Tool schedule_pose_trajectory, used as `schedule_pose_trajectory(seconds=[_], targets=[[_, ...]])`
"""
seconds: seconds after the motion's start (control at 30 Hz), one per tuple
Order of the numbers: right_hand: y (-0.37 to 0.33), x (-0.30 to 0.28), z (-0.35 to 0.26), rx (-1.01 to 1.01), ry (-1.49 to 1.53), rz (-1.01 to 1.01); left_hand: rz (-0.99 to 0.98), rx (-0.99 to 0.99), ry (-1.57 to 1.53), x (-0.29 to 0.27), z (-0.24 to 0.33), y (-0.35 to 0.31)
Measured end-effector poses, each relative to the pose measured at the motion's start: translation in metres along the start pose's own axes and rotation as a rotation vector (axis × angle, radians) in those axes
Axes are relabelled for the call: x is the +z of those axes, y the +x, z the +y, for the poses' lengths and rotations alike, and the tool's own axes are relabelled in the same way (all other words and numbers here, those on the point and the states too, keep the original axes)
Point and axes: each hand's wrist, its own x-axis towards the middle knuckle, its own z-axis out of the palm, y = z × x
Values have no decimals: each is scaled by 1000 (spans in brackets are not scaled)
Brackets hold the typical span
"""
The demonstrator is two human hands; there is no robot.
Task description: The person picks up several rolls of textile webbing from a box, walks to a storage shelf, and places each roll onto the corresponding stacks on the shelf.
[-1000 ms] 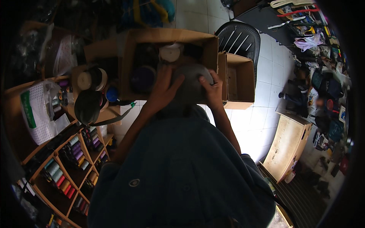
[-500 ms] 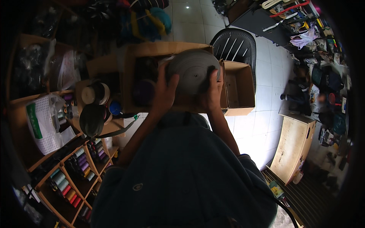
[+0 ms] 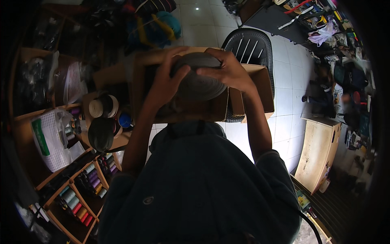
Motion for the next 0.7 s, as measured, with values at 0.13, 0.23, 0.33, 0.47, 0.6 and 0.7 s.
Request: schedule_pose_trajectory(seconds=[0.13, 0.23, 0.33, 0.47, 0.6, 0.7], targets=[[0, 23, 9, 47, 300, 409, 259, -98, -204, 10, -6, -3], [-5, 43, 17, 7, 399, 583, 363, -31, -166, 21, -7, -5], [-11, 55, 23, -21, 468, 665, 375, 27, -46, 19, -10, -5], [-15, 60, 36, -31, 576, 688, 348, 129, 127, 19, -22, -8], [-14, 68, 31, 33, 685, 709, 400, 144, -16, 28, -28, -9], [-14, 58, 23, 82, 651, 563, 411, 134, 24, 21, -22, -8]])
